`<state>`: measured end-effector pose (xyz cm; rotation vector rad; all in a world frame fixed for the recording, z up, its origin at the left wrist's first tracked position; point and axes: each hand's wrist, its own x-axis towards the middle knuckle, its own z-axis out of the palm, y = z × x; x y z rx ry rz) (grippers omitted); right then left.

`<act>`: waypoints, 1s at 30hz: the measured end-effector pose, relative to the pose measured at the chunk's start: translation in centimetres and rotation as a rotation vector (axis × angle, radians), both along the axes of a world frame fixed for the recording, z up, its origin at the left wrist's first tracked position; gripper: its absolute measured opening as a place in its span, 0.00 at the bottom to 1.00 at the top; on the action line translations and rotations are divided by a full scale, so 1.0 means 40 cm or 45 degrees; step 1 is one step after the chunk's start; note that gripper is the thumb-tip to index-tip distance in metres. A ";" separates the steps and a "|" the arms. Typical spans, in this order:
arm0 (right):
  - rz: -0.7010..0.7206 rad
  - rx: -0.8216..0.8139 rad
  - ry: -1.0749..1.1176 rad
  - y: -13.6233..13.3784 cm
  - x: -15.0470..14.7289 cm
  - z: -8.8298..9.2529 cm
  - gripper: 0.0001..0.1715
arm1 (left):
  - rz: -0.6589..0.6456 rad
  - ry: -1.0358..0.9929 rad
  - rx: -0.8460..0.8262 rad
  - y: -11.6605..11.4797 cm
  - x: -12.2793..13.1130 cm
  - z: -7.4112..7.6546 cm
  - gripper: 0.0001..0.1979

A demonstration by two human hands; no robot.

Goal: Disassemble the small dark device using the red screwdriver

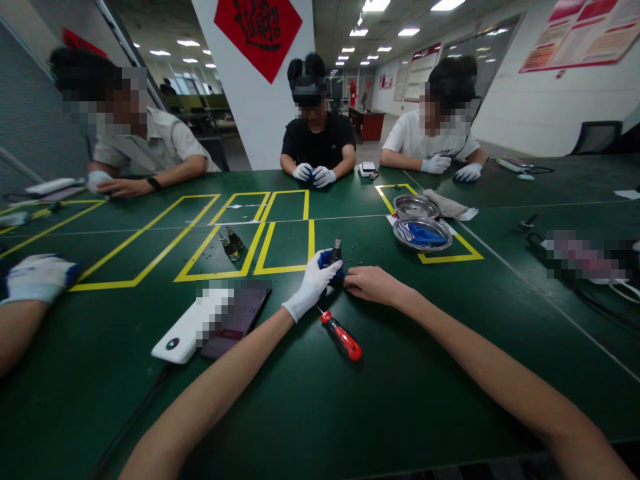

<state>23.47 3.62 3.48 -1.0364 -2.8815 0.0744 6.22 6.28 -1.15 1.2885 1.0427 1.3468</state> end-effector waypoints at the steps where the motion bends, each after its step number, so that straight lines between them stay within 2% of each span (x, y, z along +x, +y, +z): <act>1: 0.010 0.007 -0.019 -0.003 -0.003 0.002 0.08 | 0.003 -0.004 -0.005 0.001 0.000 -0.001 0.20; 5: 0.039 0.054 -0.051 -0.013 -0.014 0.001 0.09 | -0.004 0.018 -0.032 0.002 -0.002 -0.002 0.19; 8: 0.021 0.029 0.089 -0.009 -0.012 -0.008 0.04 | -0.003 0.001 -0.007 0.000 -0.003 -0.001 0.22; 15: -0.337 -0.273 1.052 0.043 0.016 -0.047 0.04 | -0.082 -0.020 -0.010 0.002 -0.004 -0.013 0.24; 20: -0.471 -0.507 1.446 0.052 0.014 -0.055 0.07 | -0.226 -0.049 -0.027 0.003 -0.004 -0.009 0.22; 23: -0.485 -0.508 1.499 0.046 0.006 -0.058 0.08 | -0.340 -0.079 -0.026 0.001 -0.004 -0.005 0.22; 27: -0.466 -0.303 1.399 0.037 -0.001 -0.069 0.09 | -0.469 -0.116 -0.054 0.001 -0.004 -0.004 0.22; 30: -0.464 -0.177 1.344 0.031 -0.002 -0.074 0.10 | -0.494 -0.123 -0.071 0.000 -0.003 -0.002 0.22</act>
